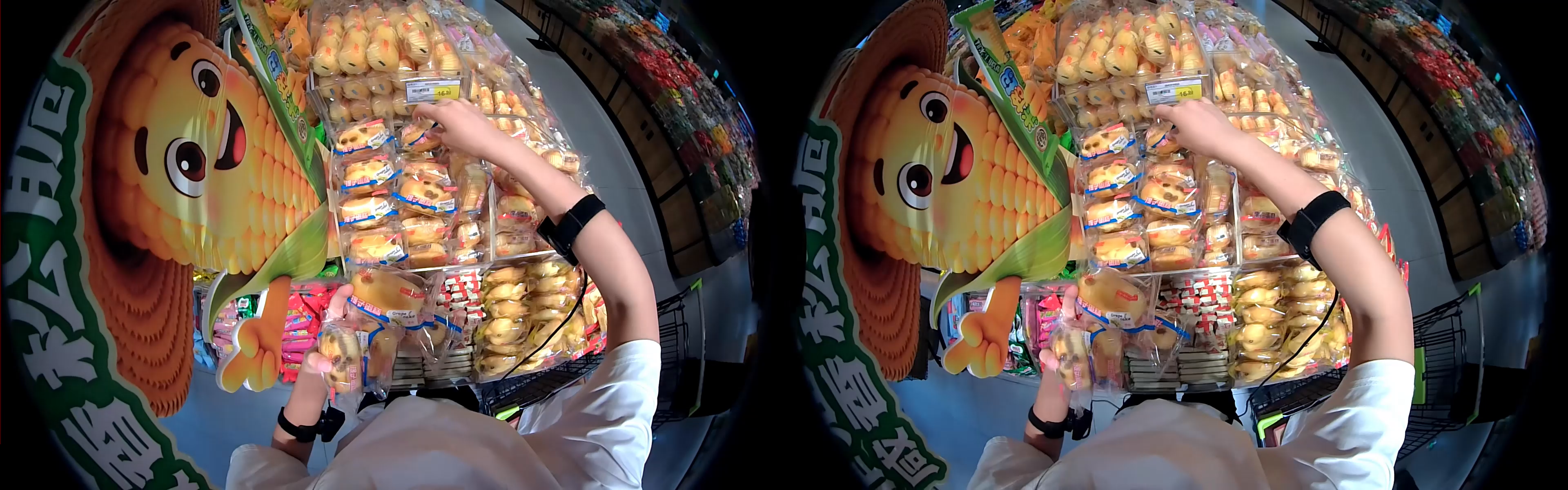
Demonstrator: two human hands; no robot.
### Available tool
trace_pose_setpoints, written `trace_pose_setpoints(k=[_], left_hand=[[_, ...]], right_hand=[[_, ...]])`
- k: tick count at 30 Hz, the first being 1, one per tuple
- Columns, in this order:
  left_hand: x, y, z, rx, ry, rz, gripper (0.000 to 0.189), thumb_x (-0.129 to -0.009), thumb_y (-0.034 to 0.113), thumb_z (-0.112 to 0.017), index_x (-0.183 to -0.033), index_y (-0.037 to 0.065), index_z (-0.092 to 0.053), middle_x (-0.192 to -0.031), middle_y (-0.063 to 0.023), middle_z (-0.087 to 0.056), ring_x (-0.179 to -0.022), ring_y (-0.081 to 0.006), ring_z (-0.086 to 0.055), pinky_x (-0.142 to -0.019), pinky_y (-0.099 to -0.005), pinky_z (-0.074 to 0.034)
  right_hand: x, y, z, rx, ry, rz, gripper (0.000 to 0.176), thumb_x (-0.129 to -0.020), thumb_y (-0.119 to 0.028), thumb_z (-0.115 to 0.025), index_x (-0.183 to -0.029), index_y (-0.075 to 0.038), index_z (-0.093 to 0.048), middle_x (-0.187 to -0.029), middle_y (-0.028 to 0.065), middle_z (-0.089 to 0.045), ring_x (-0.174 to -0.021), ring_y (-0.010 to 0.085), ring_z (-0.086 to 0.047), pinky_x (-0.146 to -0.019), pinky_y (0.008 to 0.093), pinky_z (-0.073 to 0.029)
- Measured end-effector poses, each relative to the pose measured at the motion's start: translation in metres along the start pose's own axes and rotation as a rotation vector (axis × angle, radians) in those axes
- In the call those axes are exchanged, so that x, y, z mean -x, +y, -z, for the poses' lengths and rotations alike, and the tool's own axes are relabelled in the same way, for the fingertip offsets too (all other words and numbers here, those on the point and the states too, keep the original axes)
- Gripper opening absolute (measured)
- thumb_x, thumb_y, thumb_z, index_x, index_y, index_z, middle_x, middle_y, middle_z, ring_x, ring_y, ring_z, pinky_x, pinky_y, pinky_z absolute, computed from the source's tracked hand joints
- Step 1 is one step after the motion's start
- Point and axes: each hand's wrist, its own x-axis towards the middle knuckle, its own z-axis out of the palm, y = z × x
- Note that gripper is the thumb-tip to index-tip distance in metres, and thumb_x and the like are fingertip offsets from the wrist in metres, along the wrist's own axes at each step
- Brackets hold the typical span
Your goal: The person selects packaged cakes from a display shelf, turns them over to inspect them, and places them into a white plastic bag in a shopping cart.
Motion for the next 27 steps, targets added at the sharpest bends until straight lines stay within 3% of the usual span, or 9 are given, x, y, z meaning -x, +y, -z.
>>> trace_pose_setpoints(k=[5,9,10,14,17,21,22,25,27], left_hand=[[0.002,-0.001,0.002,-0.006,0.005,0.005,0.114,-0.05,0.03,-0.075,-0.146,0.015,-0.014,-0.134,-0.0101,-0.038,-0.125,-0.0339,-0.039,-0.106,-0.0463,-0.03],[-0.002,-0.003,0.003,0.0,0.002,0.02,0.115,-0.05,0.03,-0.075,-0.146,0.014,-0.014,-0.133,-0.0099,-0.039,-0.124,-0.0336,-0.04,-0.106,-0.0455,-0.031],[-0.004,-0.004,0.003,0.0,0.003,0.022,0.115,-0.05,0.03,-0.075,-0.146,0.014,-0.014,-0.133,-0.0098,-0.039,-0.124,-0.0336,-0.04,-0.105,-0.0453,-0.031],[-0.008,-0.007,0.001,0.0,0.005,0.039,0.115,-0.05,0.029,-0.075,-0.146,0.013,-0.014,-0.132,-0.0096,-0.04,-0.123,-0.0333,-0.041,-0.105,-0.0446,-0.032],[-0.01,-0.01,-0.002,-0.005,0.007,0.049,0.115,-0.049,0.029,-0.075,-0.146,0.012,-0.015,-0.131,-0.0094,-0.041,-0.122,-0.0331,-0.042,-0.105,-0.044,-0.033],[-0.008,-0.011,-0.004,-0.005,0.0,0.056,0.115,-0.049,0.029,-0.075,-0.146,0.012,-0.015,-0.13,-0.0092,-0.041,-0.122,-0.0329,-0.042,-0.104,-0.0437,-0.033],[-0.007,-0.012,-0.003,0.002,0.002,0.054,0.115,-0.049,0.029,-0.075,-0.146,0.012,-0.015,-0.13,-0.0091,-0.041,-0.122,-0.0328,-0.042,-0.104,-0.0437,-0.033],[-0.002,-0.008,-0.001,-0.005,0.007,0.047,0.115,-0.049,0.028,-0.076,-0.146,0.012,-0.015,-0.129,-0.009,-0.042,-0.122,-0.0326,-0.042,-0.104,-0.0436,-0.034],[0.0,-0.006,0.001,0.003,0.012,0.042,0.115,-0.049,0.028,-0.076,-0.146,0.012,-0.015,-0.129,-0.0089,-0.042,-0.122,-0.0325,-0.042,-0.104,-0.0436,-0.034]], right_hand=[[0.01,0.004,0.024,-0.059,0.219,-0.034,0.034,-0.08,-0.019,-0.064,-0.109,-0.006,-0.055,-0.082,0.0193,-0.064,-0.084,0.0365,-0.061,-0.074,0.0465,-0.047],[0.036,-0.011,0.062,-0.239,0.276,-0.218,0.034,-0.084,-0.023,-0.061,-0.11,-0.003,-0.052,-0.08,0.0198,-0.063,-0.08,0.0381,-0.06,-0.071,0.0438,-0.048],[0.042,-0.013,0.068,-0.266,0.249,-0.299,0.034,-0.086,-0.024,-0.061,-0.109,0.0,-0.051,-0.076,0.0158,-0.062,-0.072,0.0289,-0.062,-0.066,0.0383,-0.049],[0.065,-0.016,0.065,-0.853,0.228,-0.392,0.036,-0.088,-0.026,-0.062,-0.108,0.002,-0.051,-0.073,0.008,-0.06,-0.068,0.01,-0.06,-0.056,0.0285,-0.049],[0.058,-0.012,0.044,-0.739,0.221,-0.6,0.04,-0.086,-0.028,-0.064,-0.107,0.003,-0.051,-0.074,0.0105,-0.061,-0.066,0.0126,-0.061,-0.058,0.0287,-0.049],[0.028,-0.004,0.013,-0.659,0.163,-0.682,0.04,-0.086,-0.027,-0.064,-0.104,0.006,-0.05,-0.077,0.0146,-0.063,-0.059,0.0179,-0.063,-0.052,0.0306,-0.048],[0.027,-0.019,0.021,-0.749,0.187,-0.674,0.037,-0.087,-0.024,-0.063,-0.104,0.005,-0.048,-0.072,0.0107,-0.06,-0.053,0.017,-0.062,-0.043,0.0296,-0.047],[0.032,-0.028,0.034,-0.972,0.243,-0.605,0.036,-0.088,-0.022,-0.062,-0.106,0.002,-0.043,-0.066,0.0048,-0.053,-0.049,0.0144,-0.06,-0.038,0.027,-0.045],[0.045,-0.021,0.045,-1.124,0.201,-0.499,0.037,-0.087,-0.022,-0.064,-0.108,0.0,-0.044,-0.064,-0.0006,-0.048,-0.05,0.0095,-0.056,-0.044,0.0225,-0.046]])
